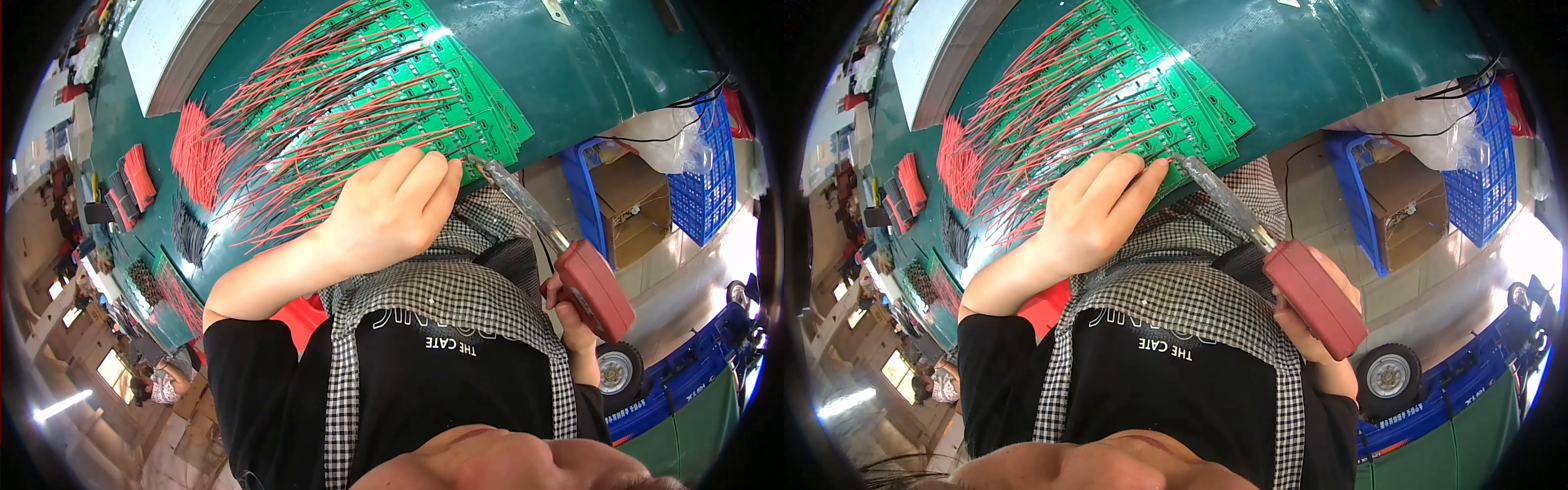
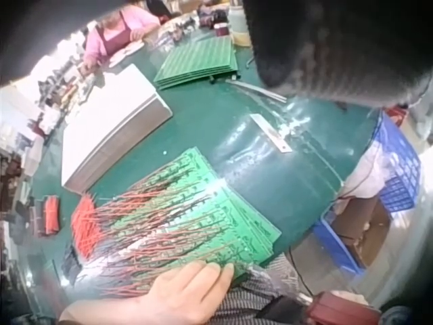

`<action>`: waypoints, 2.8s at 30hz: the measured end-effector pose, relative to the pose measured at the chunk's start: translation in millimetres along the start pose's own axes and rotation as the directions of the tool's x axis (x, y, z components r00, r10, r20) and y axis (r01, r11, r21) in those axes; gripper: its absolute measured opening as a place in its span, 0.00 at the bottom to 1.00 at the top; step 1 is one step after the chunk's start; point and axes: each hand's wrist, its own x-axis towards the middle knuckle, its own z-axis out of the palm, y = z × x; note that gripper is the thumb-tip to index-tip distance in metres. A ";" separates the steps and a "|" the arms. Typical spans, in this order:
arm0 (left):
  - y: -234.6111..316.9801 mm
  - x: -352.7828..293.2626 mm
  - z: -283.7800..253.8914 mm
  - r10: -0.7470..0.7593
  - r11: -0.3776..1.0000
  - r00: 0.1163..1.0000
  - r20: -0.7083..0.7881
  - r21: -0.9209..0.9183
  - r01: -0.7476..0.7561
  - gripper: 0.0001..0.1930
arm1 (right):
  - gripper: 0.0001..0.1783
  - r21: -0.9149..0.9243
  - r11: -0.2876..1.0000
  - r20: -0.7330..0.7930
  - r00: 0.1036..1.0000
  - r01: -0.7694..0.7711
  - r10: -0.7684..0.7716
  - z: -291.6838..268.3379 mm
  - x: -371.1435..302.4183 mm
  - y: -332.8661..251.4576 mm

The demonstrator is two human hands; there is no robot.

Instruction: Soldering multiple sets of wires onto a series of circuit boards on a factory workbench.

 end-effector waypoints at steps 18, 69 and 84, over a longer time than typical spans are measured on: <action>5.9 1.4 -10.2 -0.061 0.998 0.986 0.153 0.015 0.060 0.17 | 0.46 0.364 0.922 -0.047 0.986 -0.130 0.158 9.4 11.7 -19.6; 0.3 -6.1 -19.4 -0.120 0.990 0.993 -0.014 0.080 0.120 0.09 | 0.31 0.170 0.984 -0.196 0.980 0.056 -0.022 17.6 2.0 -12.1; -111.6 -300.9 -142.0 -0.948 0.281 0.289 -0.129 0.081 0.956 0.21 | 0.30 0.076 0.986 -0.199 0.971 0.146 -0.129 32.1 8.4 -19.3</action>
